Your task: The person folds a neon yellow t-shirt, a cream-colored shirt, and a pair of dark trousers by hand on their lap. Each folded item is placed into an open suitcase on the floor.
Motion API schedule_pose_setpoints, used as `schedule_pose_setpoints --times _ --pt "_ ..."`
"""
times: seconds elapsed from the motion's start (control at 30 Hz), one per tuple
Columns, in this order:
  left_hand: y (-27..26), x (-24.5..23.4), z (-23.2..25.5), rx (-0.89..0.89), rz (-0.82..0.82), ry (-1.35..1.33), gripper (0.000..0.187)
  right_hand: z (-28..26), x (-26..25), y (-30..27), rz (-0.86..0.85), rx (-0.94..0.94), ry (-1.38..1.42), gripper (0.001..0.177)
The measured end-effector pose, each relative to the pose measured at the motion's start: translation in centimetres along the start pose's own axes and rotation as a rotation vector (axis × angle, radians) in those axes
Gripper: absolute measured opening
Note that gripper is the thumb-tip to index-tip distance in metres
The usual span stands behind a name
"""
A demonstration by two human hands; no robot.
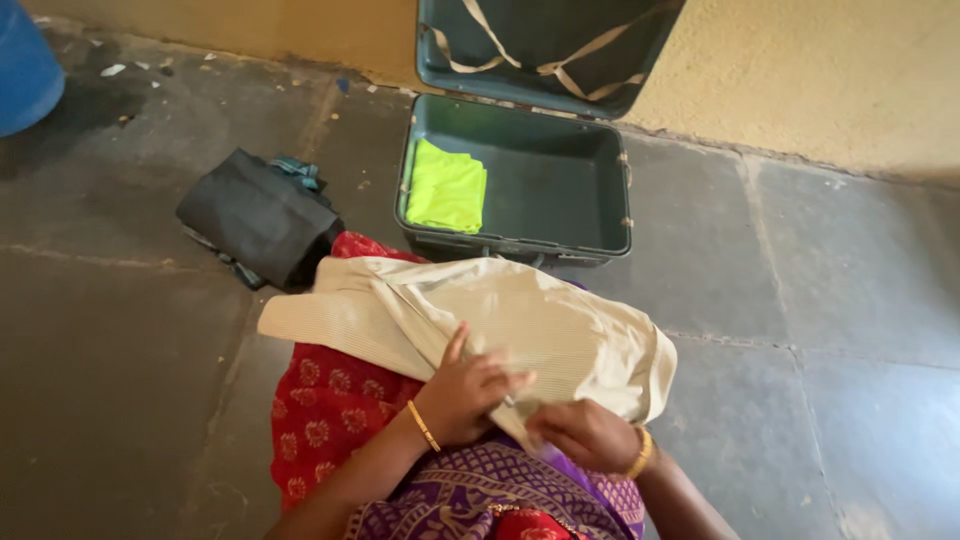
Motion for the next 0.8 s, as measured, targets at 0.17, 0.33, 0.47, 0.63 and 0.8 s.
schedule_pose_setpoints --times 0.17,0.33,0.47,0.63,0.8 --pt "-2.3 -0.6 -3.3 -0.074 -0.109 0.124 0.037 0.2 -4.3 -5.2 -0.114 -0.007 0.164 0.013" --pt "-5.7 -5.6 -8.3 -0.491 -0.346 0.193 0.026 3.4 -7.1 -8.0 -0.117 0.179 0.169 0.043" --pt "-9.6 -11.2 -8.6 -0.946 -0.629 0.027 0.048 4.0 -2.9 -8.5 -0.329 0.205 0.307 0.037" --pt "-15.7 -20.1 -8.1 -1.648 -0.558 0.411 0.085 6.5 1.3 -9.6 -0.564 0.391 0.066 0.041" --pt "-10.7 -17.0 -9.0 -1.019 -0.324 0.716 0.071 5.1 1.1 -8.0 -0.387 0.215 0.034 0.045"
Point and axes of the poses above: each hand's wrist, its own y-axis towards the middle knuckle, its own x-axis out of the palm, z = x × y, the point moved 7 cm from there along y, towards the middle knuckle, and after that the axes turned 7 degrees about -x, right-handed, at the moved point
